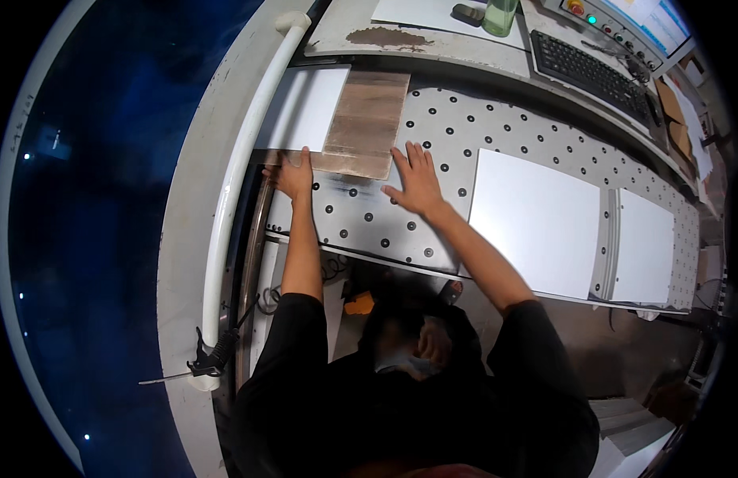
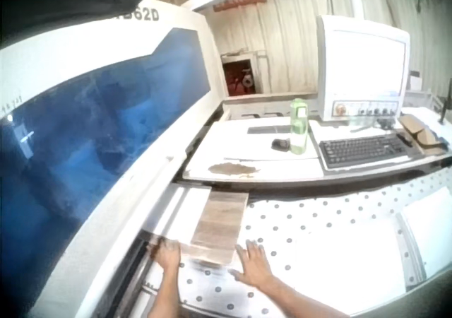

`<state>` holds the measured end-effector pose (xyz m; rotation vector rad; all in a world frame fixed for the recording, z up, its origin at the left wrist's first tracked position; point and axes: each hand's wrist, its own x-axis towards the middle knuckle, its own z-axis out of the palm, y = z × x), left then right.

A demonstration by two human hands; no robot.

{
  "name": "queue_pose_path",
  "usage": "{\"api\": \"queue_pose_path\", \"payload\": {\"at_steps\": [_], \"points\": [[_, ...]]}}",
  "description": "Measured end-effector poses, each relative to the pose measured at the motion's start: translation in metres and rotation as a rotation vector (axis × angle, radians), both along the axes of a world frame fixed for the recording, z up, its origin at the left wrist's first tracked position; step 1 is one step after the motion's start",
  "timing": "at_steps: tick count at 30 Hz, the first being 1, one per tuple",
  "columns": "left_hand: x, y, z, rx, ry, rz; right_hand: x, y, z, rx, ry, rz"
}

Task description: The person places white rectangular sheets onto a perforated metal conveyor belt of a machine. They use a handheld tool to press down on the sheets, then slide them into the machine's intake. The person repeats this process for multiple sheets, retrieving them from a nearby stack.

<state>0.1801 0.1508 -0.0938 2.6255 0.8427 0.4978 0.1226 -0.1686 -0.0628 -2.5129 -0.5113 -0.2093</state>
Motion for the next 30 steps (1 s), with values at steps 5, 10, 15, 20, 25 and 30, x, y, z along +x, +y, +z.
{"api": "queue_pose_path", "payload": {"at_steps": [5,10,15,20,25,30], "points": [[-0.005,0.003,0.004,0.002,-0.018,-0.067,0.029,-0.002,-0.004,-0.033,-0.047,0.173],[0.000,0.001,0.003,0.021,-0.033,-0.125,0.025,-0.004,-0.013,-0.064,-0.141,0.180],[-0.004,0.006,0.005,0.004,-0.008,-0.118,0.027,-0.003,0.002,0.005,-0.249,0.211],[-0.002,0.012,0.004,0.019,0.003,-0.113,0.032,0.055,-0.009,0.092,-0.035,0.273],[-0.001,0.002,0.009,0.032,0.009,-0.109,0.058,0.140,-0.012,0.144,0.036,0.287],[-0.005,0.001,0.003,0.054,0.003,-0.081,0.054,0.161,-0.013,0.154,-0.031,0.283]]}}
